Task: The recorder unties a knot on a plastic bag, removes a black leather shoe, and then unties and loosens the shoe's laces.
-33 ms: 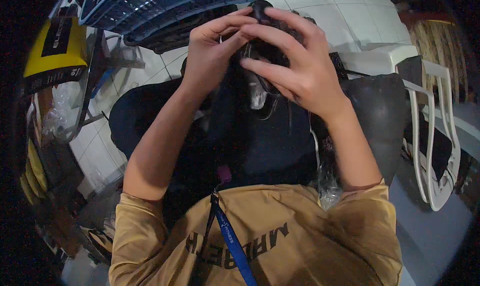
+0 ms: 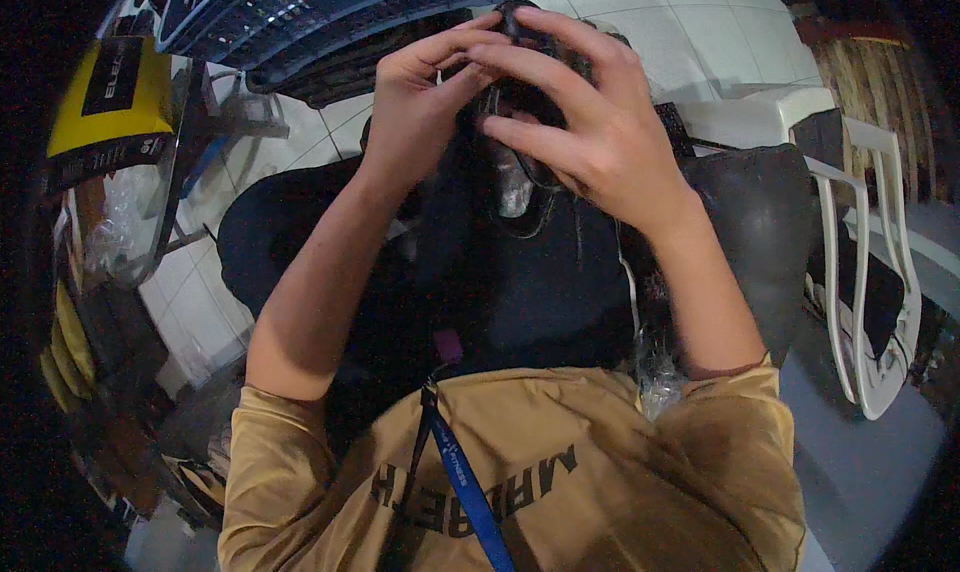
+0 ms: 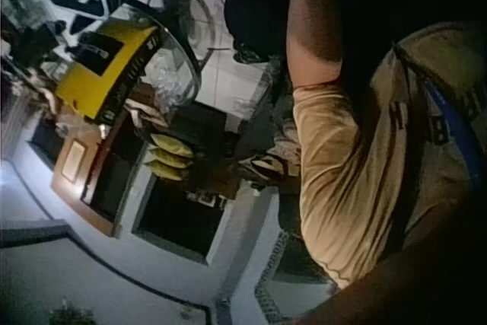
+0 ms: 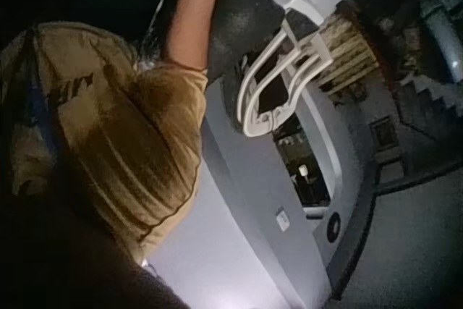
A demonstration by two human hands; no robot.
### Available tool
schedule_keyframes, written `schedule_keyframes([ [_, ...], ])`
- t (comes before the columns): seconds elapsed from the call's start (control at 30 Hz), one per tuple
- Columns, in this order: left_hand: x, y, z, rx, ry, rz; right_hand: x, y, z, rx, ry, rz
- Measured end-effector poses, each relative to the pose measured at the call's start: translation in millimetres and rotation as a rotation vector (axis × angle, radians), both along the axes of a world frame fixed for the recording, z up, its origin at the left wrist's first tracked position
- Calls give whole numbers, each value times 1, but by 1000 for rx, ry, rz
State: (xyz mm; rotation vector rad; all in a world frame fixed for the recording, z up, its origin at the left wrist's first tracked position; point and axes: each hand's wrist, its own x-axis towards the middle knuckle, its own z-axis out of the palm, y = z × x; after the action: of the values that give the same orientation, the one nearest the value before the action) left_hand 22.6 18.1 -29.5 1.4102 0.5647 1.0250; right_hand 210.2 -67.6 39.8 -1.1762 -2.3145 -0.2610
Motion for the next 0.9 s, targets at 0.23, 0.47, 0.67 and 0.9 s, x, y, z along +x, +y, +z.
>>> schedule_keyframes([
  [0.23, 0, 4, -5, 33, 20, 53, -14, 12, -3, -128, 110, -36],
  [0.47, 0, 0, 4, -123, -52, -1, 6, 9, -2, -77, 12, 110],
  [0.67, 2, 0, 5, -138, -37, -15, 2, -18, 8, -109, 162, 18],
  [0.9, 0, -1, 9, -137, 71, 10, 11, -28, 9, -180, 466, 55],
])
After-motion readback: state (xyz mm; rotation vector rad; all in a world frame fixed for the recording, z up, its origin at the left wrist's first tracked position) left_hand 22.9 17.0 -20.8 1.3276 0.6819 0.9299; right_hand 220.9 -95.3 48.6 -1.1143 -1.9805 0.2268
